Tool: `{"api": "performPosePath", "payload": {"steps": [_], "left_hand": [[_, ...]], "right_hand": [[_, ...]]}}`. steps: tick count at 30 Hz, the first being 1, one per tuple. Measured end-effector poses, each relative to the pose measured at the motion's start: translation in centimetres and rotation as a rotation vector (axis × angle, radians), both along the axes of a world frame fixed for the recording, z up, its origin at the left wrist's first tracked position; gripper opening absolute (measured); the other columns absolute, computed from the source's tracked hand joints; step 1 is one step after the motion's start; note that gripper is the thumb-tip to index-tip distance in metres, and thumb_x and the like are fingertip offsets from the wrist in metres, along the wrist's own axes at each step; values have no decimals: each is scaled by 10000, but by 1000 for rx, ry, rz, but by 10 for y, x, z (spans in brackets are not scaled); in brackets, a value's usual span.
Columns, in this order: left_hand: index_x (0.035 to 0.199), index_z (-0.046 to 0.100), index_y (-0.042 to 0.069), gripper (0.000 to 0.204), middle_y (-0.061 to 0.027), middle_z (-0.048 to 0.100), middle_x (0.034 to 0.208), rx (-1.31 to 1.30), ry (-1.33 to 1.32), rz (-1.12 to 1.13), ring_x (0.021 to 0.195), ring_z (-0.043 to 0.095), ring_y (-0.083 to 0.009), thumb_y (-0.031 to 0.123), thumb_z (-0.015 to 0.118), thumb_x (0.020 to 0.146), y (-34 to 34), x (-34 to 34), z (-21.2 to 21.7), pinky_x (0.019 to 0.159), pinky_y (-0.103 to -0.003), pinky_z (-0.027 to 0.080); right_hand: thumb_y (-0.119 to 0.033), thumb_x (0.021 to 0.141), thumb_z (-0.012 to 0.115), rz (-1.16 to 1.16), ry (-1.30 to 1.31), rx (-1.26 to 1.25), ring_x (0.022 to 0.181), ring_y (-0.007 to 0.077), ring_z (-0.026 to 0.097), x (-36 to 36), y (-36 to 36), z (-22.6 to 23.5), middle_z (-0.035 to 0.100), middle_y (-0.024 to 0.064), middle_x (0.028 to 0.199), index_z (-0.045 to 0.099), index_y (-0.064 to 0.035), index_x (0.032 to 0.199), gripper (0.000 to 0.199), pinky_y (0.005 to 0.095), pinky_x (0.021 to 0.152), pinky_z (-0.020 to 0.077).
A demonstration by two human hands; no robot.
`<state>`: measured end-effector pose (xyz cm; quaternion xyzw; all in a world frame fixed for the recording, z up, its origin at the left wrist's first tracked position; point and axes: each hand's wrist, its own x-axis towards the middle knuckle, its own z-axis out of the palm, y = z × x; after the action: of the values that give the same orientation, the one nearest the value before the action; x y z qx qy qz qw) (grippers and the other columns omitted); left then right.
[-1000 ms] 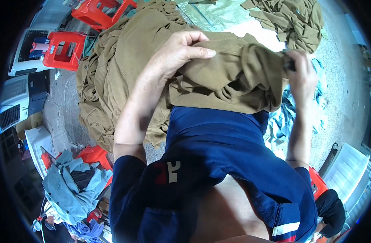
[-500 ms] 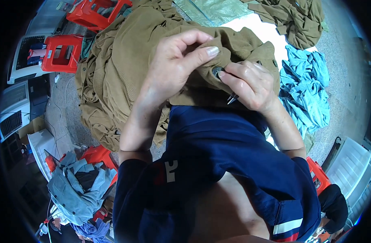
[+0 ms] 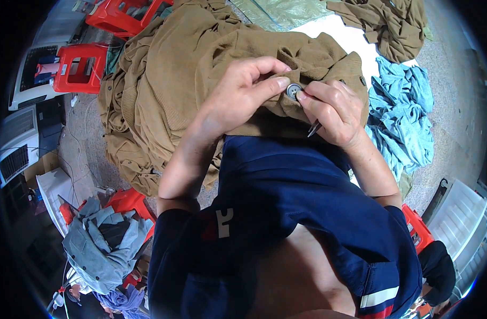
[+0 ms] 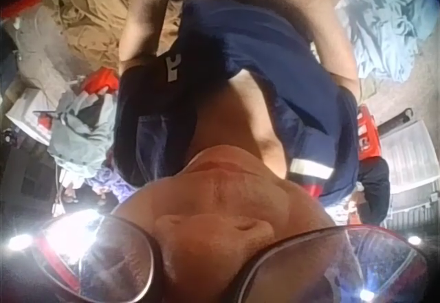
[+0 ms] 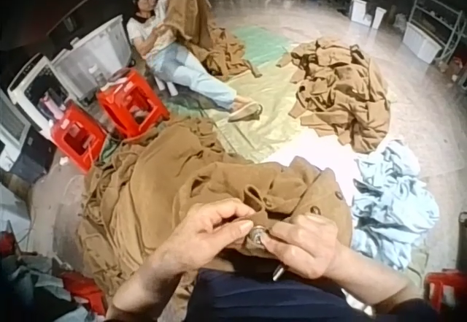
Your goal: The person is inspecting and buttoning up brown knitted sweaters in a textile manufacturing setting.
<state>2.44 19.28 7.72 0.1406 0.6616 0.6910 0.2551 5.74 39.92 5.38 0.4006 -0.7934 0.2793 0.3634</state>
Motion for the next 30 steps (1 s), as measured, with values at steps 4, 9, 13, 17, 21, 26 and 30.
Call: {"api": "performPosePath", "payload": {"steps": [4,9,13,17,21,26,30], "left_hand": [[1050,624,-51,258,-33,618,875,79,-121,-22,816,558,-79,113,703,868,-3,6,5,736,-237,470],[1017,632,-41,290,-95,635,948,-93,445,26,937,623,-187,99,747,791,-5,5,-6,813,-308,494],[1017,616,-53,309,-83,604,1001,-242,485,-33,983,588,-153,10,768,755,-9,6,1,887,-255,462],[987,624,-36,277,-97,628,979,-243,509,9,937,612,-165,22,765,756,-10,9,1,845,-273,483],[956,630,-9,230,-130,641,902,-268,642,70,849,647,-268,76,735,770,-7,10,-4,755,-332,509],[939,623,-7,170,-89,632,873,-176,506,96,832,633,-204,75,712,819,-7,10,-19,738,-316,502],[938,625,-9,161,-54,615,849,-48,248,87,801,602,-159,110,701,860,-5,9,-20,716,-296,485]], "right_hand": [[-62,683,694,11,-77,-5,645,192,620,-1,-4,0,629,99,862,637,-2,840,178,294,519,495],[18,669,691,69,-252,-49,672,224,641,-3,-10,-1,609,95,839,601,-6,817,174,318,551,533],[-27,740,731,80,-376,-137,753,203,645,-3,-10,-8,592,110,1013,585,-28,922,233,308,586,535],[-140,786,769,74,-644,-300,797,206,640,-7,-18,-1,585,97,1112,585,-50,1085,362,297,621,531],[-95,777,753,67,-690,-206,734,204,632,-8,-14,-9,629,66,861,626,-51,1011,270,319,599,494],[28,743,709,71,-808,-362,722,161,620,-4,-16,-22,604,53,800,620,-19,945,226,293,600,470],[127,750,638,138,-1059,-653,753,65,588,-1,-22,-28,597,0,818,609,-11,928,228,224,631,466]]}}
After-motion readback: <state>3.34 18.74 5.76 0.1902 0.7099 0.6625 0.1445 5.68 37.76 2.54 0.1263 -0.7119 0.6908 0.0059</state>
